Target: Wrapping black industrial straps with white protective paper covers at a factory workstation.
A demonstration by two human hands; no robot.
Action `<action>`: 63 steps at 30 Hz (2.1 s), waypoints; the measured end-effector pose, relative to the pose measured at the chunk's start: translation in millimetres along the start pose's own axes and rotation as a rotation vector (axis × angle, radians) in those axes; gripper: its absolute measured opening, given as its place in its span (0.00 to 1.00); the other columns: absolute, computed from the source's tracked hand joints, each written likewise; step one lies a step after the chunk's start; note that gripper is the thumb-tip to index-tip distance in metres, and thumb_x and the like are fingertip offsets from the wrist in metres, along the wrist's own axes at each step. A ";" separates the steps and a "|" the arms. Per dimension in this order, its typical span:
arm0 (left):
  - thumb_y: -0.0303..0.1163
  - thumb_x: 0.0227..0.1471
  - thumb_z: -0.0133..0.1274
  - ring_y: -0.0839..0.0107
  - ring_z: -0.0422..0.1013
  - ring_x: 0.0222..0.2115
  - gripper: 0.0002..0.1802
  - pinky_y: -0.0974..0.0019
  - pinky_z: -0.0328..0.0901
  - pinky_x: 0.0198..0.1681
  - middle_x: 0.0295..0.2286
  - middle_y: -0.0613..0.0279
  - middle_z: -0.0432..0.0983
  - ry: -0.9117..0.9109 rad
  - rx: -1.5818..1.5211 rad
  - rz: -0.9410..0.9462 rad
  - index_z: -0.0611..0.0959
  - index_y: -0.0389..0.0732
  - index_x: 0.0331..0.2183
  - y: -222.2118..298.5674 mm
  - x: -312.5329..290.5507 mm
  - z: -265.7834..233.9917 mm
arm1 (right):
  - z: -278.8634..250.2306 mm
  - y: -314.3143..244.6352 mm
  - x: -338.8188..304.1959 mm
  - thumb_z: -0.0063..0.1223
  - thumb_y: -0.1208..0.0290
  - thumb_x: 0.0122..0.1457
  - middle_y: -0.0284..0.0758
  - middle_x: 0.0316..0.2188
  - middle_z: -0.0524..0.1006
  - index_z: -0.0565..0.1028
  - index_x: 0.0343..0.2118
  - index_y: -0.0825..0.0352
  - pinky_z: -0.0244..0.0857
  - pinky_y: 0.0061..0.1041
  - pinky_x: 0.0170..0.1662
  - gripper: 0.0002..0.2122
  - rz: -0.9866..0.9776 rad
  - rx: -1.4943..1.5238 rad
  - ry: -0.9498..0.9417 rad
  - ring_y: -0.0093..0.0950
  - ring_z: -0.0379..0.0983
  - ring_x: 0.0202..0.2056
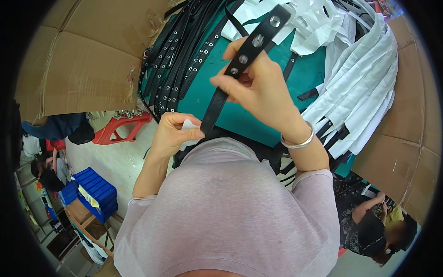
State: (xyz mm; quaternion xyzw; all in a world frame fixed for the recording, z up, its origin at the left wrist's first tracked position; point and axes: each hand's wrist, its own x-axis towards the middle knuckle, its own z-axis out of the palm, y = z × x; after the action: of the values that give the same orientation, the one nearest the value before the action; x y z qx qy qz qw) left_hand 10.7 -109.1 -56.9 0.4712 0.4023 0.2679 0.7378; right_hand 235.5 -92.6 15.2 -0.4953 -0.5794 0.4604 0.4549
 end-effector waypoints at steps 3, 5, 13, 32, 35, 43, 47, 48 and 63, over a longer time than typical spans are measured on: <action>0.18 0.36 0.63 0.78 0.73 0.23 0.09 0.77 0.67 0.27 0.23 0.61 0.77 0.028 -0.044 0.035 0.82 0.33 0.26 1.7 3.9 9.7 | 8.6 4.7 -8.4 0.59 0.80 0.48 0.33 0.22 0.76 0.69 0.37 0.70 0.62 0.10 0.19 0.13 0.052 0.138 -0.047 0.15 0.71 0.20; 0.22 0.37 0.65 0.81 0.71 0.24 0.09 0.77 0.66 0.28 0.22 0.64 0.78 0.093 -0.082 -0.009 0.83 0.34 0.26 1.3 7.6 11.1 | 10.2 9.7 -12.2 0.58 0.79 0.49 0.33 0.21 0.76 0.72 0.31 0.71 0.62 0.10 0.19 0.07 0.177 0.167 -0.243 0.16 0.71 0.18; 0.19 0.37 0.64 0.79 0.73 0.25 0.08 0.77 0.67 0.29 0.24 0.62 0.78 0.122 0.002 0.055 0.82 0.34 0.25 -4.3 9.7 15.9 | 16.5 10.8 -12.4 0.52 0.78 0.55 0.35 0.24 0.77 0.72 0.28 0.73 0.68 0.13 0.23 0.03 0.098 0.149 -0.066 0.18 0.73 0.20; 0.20 0.35 0.65 0.79 0.73 0.25 0.11 0.77 0.68 0.30 0.24 0.60 0.78 0.054 -0.049 -0.044 0.82 0.32 0.27 -4.5 8.7 10.7 | 17.9 12.4 -10.1 0.55 0.77 0.54 0.33 0.24 0.75 0.73 0.28 0.73 0.68 0.13 0.23 0.04 0.001 -0.021 -0.149 0.19 0.74 0.21; 0.20 0.35 0.65 0.80 0.73 0.26 0.11 0.77 0.68 0.30 0.24 0.60 0.78 0.050 -0.016 -0.053 0.82 0.32 0.28 -3.0 8.9 10.3 | 20.8 17.6 -11.0 0.55 0.77 0.53 0.33 0.24 0.75 0.73 0.28 0.73 0.68 0.13 0.23 0.05 0.034 -0.045 -0.174 0.19 0.74 0.21; 0.23 0.41 0.62 0.82 0.71 0.26 0.09 0.79 0.65 0.29 0.25 0.63 0.79 0.031 -0.035 0.060 0.83 0.32 0.29 -8.6 9.6 5.7 | 23.0 16.7 -8.9 0.58 0.72 0.53 0.30 0.25 0.75 0.74 0.30 0.72 0.66 0.15 0.28 0.08 0.013 -0.230 -0.306 0.16 0.71 0.23; 0.29 0.48 0.58 0.85 0.67 0.24 0.09 0.79 0.62 0.26 0.24 0.67 0.77 0.023 0.068 0.095 0.83 0.34 0.32 -7.4 14.3 -5.2 | 31.8 32.7 -11.1 0.49 0.72 0.57 0.31 0.33 0.75 0.74 0.35 0.73 0.62 0.18 0.36 0.08 0.106 0.080 -0.191 0.20 0.67 0.30; 0.29 0.48 0.58 0.85 0.67 0.24 0.09 0.79 0.62 0.26 0.24 0.67 0.77 0.024 0.071 0.099 0.83 0.34 0.32 -4.9 17.0 -5.7 | 34.2 34.2 -11.7 0.45 0.72 0.59 0.32 0.35 0.74 0.74 0.37 0.73 0.62 0.20 0.39 0.10 0.117 0.299 -0.100 0.21 0.67 0.33; 0.37 0.50 0.57 0.84 0.65 0.19 0.14 0.77 0.58 0.21 0.19 0.68 0.74 -0.027 0.266 0.230 0.84 0.35 0.27 60.0 40.9 -0.7 | 45.3 30.4 -10.9 0.42 0.63 0.62 0.37 0.42 0.75 0.72 0.45 0.73 0.62 0.24 0.45 0.18 0.072 0.348 0.104 0.24 0.68 0.43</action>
State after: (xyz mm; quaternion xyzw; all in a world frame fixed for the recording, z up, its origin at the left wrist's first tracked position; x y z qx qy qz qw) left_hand 30.9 -52.3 -16.4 0.6112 0.3679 0.2885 0.6387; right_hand 196.7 -104.6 -22.9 -0.4528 -0.4487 0.5433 0.5464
